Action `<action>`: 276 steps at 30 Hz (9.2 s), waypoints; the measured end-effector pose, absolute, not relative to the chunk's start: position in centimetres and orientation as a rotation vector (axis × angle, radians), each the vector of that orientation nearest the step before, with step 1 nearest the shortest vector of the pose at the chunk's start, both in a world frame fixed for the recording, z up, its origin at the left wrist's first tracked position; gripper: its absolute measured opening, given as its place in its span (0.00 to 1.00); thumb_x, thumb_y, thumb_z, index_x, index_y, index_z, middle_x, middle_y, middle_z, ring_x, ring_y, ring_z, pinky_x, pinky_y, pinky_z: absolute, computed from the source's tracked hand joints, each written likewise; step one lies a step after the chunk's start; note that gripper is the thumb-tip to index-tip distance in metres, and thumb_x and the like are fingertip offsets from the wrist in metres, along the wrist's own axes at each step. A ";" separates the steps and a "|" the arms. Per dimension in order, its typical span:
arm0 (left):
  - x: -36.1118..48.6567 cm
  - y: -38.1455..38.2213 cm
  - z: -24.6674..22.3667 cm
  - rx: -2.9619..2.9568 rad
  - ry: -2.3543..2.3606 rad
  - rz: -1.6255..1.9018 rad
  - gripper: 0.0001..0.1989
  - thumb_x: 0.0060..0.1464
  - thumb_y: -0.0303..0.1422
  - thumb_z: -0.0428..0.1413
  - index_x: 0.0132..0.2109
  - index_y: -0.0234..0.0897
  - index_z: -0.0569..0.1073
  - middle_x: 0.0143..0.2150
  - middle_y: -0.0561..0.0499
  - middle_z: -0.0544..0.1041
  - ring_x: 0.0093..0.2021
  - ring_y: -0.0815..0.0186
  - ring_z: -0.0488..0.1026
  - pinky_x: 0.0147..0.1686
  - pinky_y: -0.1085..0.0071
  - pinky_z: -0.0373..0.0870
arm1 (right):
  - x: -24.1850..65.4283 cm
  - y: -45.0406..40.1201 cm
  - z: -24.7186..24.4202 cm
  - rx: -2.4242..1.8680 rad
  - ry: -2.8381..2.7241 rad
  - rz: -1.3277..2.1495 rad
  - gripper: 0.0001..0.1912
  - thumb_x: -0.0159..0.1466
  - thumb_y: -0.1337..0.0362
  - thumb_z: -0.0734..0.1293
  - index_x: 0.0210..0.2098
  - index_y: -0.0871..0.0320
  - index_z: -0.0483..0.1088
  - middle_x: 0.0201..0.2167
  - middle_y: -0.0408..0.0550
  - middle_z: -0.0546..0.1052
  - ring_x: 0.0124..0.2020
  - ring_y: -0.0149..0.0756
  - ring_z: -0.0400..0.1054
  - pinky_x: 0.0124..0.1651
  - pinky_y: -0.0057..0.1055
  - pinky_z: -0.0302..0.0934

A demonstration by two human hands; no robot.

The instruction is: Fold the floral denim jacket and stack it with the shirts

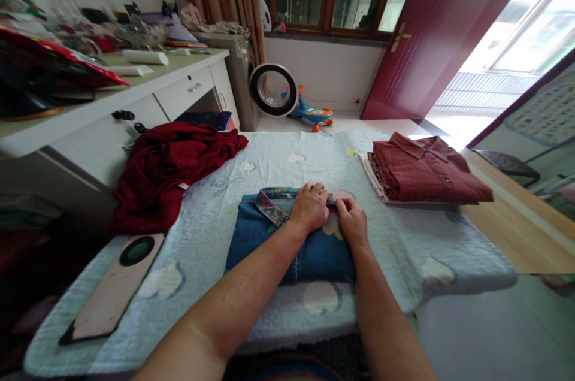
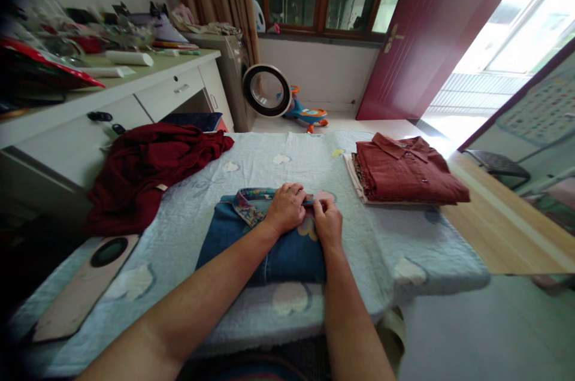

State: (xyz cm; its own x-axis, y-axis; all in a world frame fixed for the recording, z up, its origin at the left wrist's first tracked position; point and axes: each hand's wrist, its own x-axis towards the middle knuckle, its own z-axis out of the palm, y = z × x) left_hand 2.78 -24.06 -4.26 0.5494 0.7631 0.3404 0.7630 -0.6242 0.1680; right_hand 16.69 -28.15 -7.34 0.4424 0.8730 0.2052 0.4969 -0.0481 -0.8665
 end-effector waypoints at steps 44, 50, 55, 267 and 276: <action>2.5 -23.3 -4.7 2.714 1.286 0.705 0.14 0.63 0.41 0.50 0.47 0.41 0.75 0.54 0.49 0.73 0.59 0.56 0.59 0.60 0.55 0.54 | 16.0 -29.0 -6.5 -1.743 -1.287 0.402 0.16 0.60 0.54 0.62 0.37 0.57 0.76 0.33 0.50 0.80 0.34 0.40 0.71 0.40 0.34 0.62; 2.4 -23.1 -4.5 2.620 1.292 0.715 0.13 0.63 0.42 0.50 0.46 0.43 0.76 0.54 0.50 0.73 0.58 0.58 0.60 0.59 0.57 0.56 | 16.0 -29.0 -6.1 -1.596 -1.257 0.584 0.17 0.60 0.53 0.62 0.35 0.56 0.78 0.32 0.46 0.81 0.34 0.41 0.72 0.40 0.34 0.63; 2.5 -23.0 -4.6 2.570 1.258 0.686 0.12 0.60 0.37 0.52 0.49 0.44 0.75 0.59 0.53 0.71 0.61 0.57 0.59 0.61 0.56 0.54 | 16.2 -28.8 -6.7 -1.431 -1.151 0.748 0.15 0.60 0.54 0.63 0.37 0.56 0.77 0.34 0.46 0.81 0.36 0.40 0.73 0.43 0.34 0.65; -14.8 -33.3 -7.3 2.370 1.834 0.352 0.32 0.64 0.48 0.44 0.69 0.35 0.54 0.71 0.38 0.53 0.69 0.52 0.53 0.63 0.48 0.55 | 12.6 -35.2 -7.0 -1.979 -2.095 0.151 0.35 0.69 0.47 0.54 0.68 0.63 0.54 0.70 0.53 0.52 0.71 0.43 0.42 0.69 0.46 0.40; -13.6 -28.5 -4.3 2.469 1.618 0.763 0.22 0.64 0.31 0.43 0.61 0.35 0.67 0.65 0.44 0.67 0.67 0.59 0.58 0.65 0.56 0.57 | 8.8 -33.7 -2.8 -1.534 -2.013 0.053 0.23 0.68 0.58 0.56 0.59 0.58 0.65 0.63 0.52 0.66 0.67 0.41 0.54 0.69 0.45 0.42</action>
